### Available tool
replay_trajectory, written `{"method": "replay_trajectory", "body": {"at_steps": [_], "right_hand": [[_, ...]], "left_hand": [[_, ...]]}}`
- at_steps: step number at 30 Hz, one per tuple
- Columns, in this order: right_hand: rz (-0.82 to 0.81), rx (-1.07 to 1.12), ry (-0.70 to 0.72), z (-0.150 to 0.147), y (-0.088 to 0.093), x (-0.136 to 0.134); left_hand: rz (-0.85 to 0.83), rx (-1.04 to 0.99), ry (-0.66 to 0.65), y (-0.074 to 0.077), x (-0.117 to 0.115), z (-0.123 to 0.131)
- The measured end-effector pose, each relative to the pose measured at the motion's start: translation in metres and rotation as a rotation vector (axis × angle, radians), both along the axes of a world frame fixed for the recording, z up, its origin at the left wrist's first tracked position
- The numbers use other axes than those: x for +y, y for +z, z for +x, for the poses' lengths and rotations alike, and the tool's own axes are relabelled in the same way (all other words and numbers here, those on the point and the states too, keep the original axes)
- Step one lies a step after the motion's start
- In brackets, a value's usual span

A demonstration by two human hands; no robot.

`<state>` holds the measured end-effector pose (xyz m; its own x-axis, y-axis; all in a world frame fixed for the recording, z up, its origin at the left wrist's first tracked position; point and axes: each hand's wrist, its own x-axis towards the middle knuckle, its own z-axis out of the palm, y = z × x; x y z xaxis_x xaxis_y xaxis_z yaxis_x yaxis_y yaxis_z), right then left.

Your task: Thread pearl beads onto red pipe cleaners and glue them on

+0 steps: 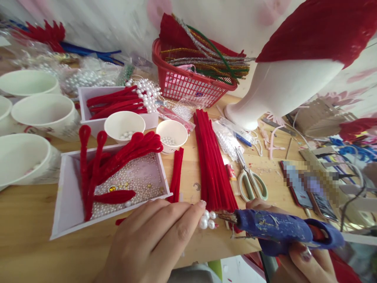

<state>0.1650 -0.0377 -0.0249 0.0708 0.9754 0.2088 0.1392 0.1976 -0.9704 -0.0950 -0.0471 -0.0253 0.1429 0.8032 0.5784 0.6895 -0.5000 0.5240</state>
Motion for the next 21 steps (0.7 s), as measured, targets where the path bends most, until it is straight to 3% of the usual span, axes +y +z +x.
{"method": "replay_trajectory", "body": {"at_steps": [2, 4, 7, 11, 17, 21], "right_hand": [[0.05, -0.04, 0.042, 0.008, 0.002, 0.004], [0.035, -0.131, 0.206, 0.013, 0.007, 0.009], [0.079, -0.063, 0.212, 0.009, 0.014, 0.015], [0.083, -0.076, 0.184, 0.009, 0.01, 0.014], [0.028, -0.125, 0.102, 0.02, -0.003, 0.003], [0.032, -0.004, -0.102, 0.009, 0.004, 0.006]], "left_hand": [[0.006, 0.018, -0.029, -0.001, 0.0, -0.001], [0.004, 0.034, -0.045, -0.003, -0.001, -0.001], [0.009, 0.006, -0.014, -0.004, -0.002, -0.001], [0.003, 0.008, -0.025, -0.001, -0.001, -0.003], [-0.011, 0.134, -0.141, 0.008, 0.007, -0.013], [-0.004, 0.046, -0.054, 0.002, 0.002, -0.005]]}}
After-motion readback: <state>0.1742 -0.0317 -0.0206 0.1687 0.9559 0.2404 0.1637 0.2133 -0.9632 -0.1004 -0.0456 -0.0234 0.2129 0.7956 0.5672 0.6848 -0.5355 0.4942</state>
